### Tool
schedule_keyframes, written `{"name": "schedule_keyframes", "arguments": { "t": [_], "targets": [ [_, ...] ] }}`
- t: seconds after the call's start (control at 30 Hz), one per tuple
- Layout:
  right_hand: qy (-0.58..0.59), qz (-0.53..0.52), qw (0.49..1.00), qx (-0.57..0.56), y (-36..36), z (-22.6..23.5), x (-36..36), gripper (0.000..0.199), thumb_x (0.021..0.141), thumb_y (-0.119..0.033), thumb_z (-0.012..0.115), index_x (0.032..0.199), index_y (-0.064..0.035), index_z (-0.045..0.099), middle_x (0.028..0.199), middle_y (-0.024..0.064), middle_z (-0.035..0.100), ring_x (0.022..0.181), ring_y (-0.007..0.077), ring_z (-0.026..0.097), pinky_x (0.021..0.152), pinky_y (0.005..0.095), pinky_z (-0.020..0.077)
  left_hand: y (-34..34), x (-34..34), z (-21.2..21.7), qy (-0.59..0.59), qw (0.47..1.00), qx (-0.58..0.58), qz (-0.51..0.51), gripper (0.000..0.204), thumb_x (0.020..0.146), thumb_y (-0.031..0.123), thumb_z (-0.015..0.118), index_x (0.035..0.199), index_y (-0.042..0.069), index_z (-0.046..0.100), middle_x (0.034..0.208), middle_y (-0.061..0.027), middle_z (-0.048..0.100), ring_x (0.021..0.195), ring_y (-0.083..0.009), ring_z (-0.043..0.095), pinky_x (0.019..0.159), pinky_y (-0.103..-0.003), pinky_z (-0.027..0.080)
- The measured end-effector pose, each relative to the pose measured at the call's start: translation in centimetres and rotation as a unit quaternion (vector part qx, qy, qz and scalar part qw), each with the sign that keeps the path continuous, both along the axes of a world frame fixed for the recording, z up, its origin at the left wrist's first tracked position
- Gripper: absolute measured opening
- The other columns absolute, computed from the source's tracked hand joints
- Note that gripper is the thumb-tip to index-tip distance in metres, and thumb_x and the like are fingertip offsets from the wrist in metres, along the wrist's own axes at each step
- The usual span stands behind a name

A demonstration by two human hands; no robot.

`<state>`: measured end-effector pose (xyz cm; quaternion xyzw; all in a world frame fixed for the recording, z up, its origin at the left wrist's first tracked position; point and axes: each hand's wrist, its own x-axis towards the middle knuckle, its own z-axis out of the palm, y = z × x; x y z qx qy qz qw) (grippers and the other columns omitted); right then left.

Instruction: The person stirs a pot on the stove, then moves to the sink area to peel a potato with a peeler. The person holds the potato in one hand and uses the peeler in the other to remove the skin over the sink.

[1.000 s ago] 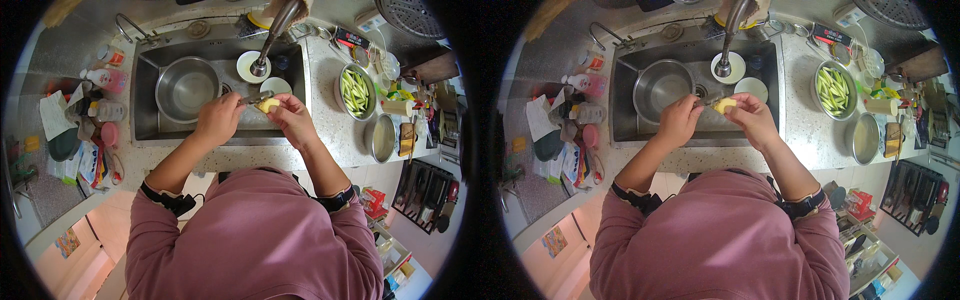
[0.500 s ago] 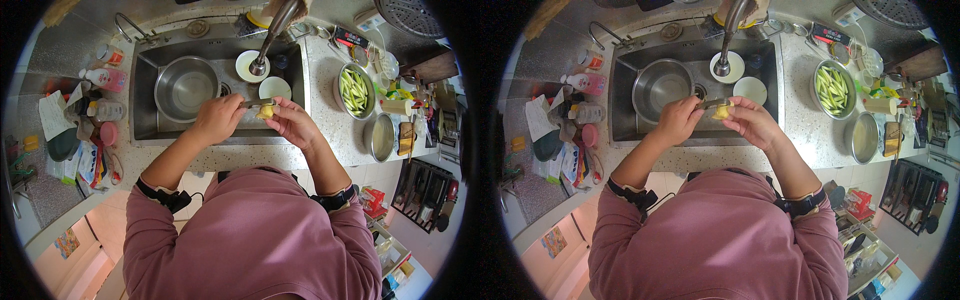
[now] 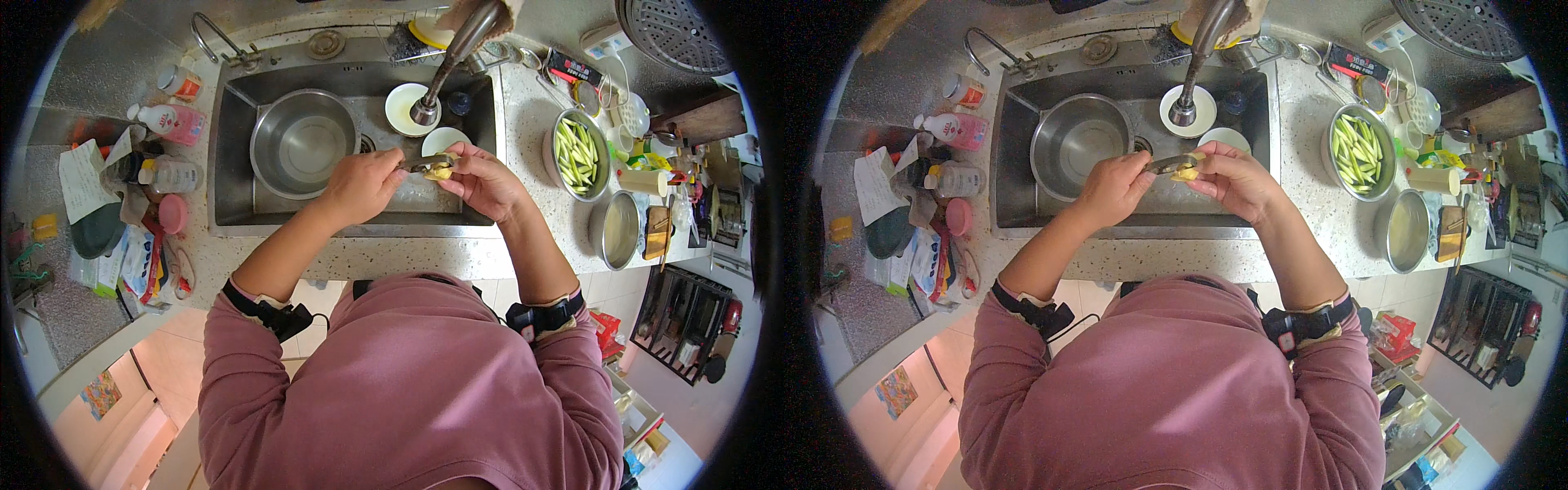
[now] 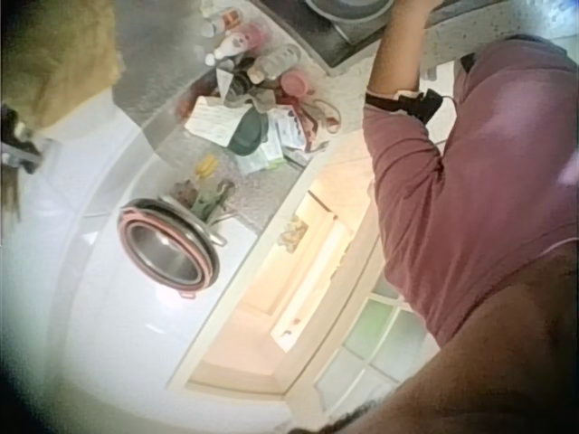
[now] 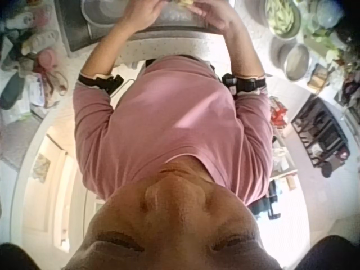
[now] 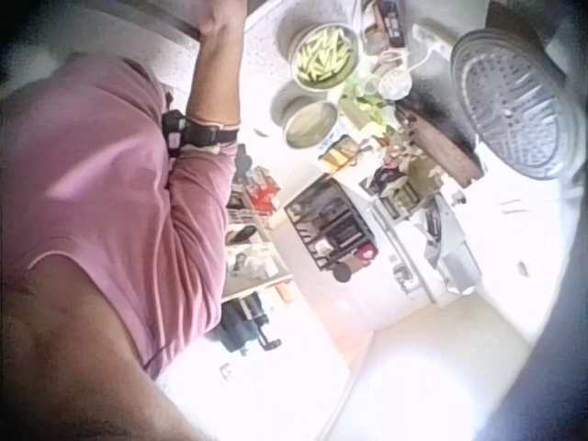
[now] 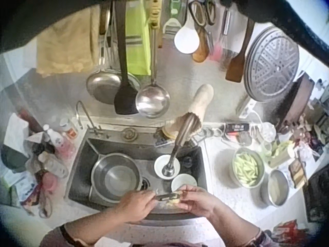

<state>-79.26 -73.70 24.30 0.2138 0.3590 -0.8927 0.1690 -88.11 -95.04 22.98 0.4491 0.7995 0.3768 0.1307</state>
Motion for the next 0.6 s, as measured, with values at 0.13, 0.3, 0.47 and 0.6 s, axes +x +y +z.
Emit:
{"name": "schedule_keyframes", "arguments": {
  "t": [0.13, 0.3, 0.47, 0.6],
  "targets": [
    [0.037, -0.053, 0.997, -0.029, 0.5, -0.5, -0.6, 0.017, 0.083, -0.002, 0.056, 0.1, -0.0022, 0.056, 0.102, 0.0114, 0.062, 0.093, 0.0196, 0.063, 0.082, 0.0269, 0.0542, -0.8, -0.7, -1.1, 0.035, 0.999, -0.001, -0.013, 0.016, 0.087, 0.021, 0.054, 0.09, 0.006, 0.048, 0.076, -0.0136, 0.059, 0.071, -0.0365, 0.058, 0.058, -0.047, 0.043],
    [0.07, -0.186, 0.974, 0.104, 2.6, -0.3, -0.5, 0.012, 0.085, -0.003, 0.058, 0.096, -0.0033, 0.054, 0.105, 0.0116, 0.061, 0.097, 0.0201, 0.061, 0.086, 0.0281, 0.0516, -1.9, -1.2, -1.8, 0.023, 0.989, -0.058, 0.134, 0.017, 0.09, 0.021, 0.051, 0.092, 0.004, 0.05, 0.085, -0.0157, 0.061, 0.08, -0.0368, 0.059, 0.065, -0.046, 0.045],
    [0.151, -0.196, 0.945, 0.214, -0.3, -1.8, 0.1, 0.014, 0.082, 0.005, 0.059, 0.092, -0.0037, 0.053, 0.112, 0.0141, 0.06, 0.101, 0.0203, 0.06, 0.09, 0.0293, 0.0471, -0.1, 0.5, -0.7, -0.12, 0.974, 0.014, 0.194, 0.018, 0.093, 0.019, 0.047, 0.095, 0.001, 0.05, 0.092, -0.0189, 0.061, 0.085, -0.0379, 0.059, 0.072, -0.047, 0.046],
    [0.157, -0.232, 0.928, 0.245, -2.1, -2.2, -0.1, 0.02, 0.078, 0.008, 0.064, 0.089, -0.0047, 0.052, 0.109, 0.0128, 0.061, 0.098, 0.0161, 0.059, 0.088, 0.0272, 0.0461, 2.2, 3.2, 0.5, -0.055, 0.988, 0.083, 0.122, 0.017, 0.093, 0.019, 0.048, 0.094, 0.002, 0.049, 0.083, -0.0184, 0.063, 0.076, -0.036, 0.062, 0.064, -0.045, 0.047]
  ]
}}
